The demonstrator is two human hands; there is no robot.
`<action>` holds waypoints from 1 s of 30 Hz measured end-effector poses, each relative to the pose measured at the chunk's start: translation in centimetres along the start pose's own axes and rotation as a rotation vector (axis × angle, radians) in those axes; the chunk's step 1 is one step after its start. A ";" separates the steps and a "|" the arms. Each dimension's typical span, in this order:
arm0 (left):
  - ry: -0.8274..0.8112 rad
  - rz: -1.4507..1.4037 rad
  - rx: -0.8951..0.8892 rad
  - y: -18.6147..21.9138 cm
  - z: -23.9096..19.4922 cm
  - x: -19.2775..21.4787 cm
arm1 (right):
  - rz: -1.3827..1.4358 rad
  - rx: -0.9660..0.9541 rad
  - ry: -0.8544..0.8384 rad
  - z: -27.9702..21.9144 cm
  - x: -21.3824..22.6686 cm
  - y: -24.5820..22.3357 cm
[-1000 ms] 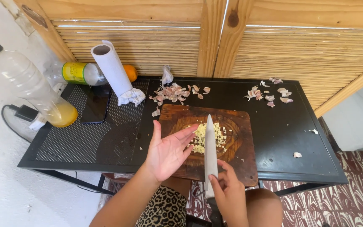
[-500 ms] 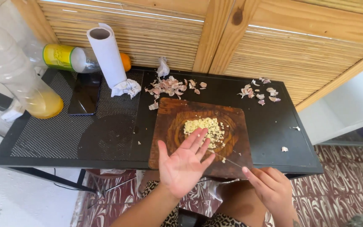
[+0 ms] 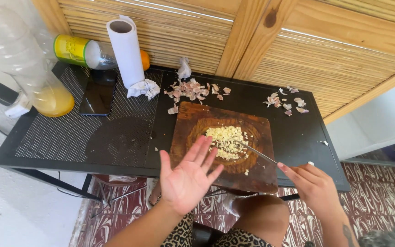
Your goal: Mincing garlic cloves on a wooden cutting board using a knife.
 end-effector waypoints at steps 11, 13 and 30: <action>-0.191 0.147 -0.332 7.6 -3.5 3.4 | 0.384 -0.059 -0.315 -2.3 -1.2 5.2; -0.168 0.157 -0.358 8.0 -3.9 3.6 | 0.413 -0.075 -0.311 -1.3 -2.8 6.3; -0.389 0.233 -0.403 13.8 -2.7 1.7 | 0.427 0.001 -0.146 2.4 -6.4 4.5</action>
Point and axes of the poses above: each hand's wrist, its own z-axis towards the middle knuckle, its own x-axis out of the back of the hand, y = z × x, the point moved 3 cm from there along z, towards the middle knuckle, and after that the axes turned 4 degrees about x, right-handed, at the moved point
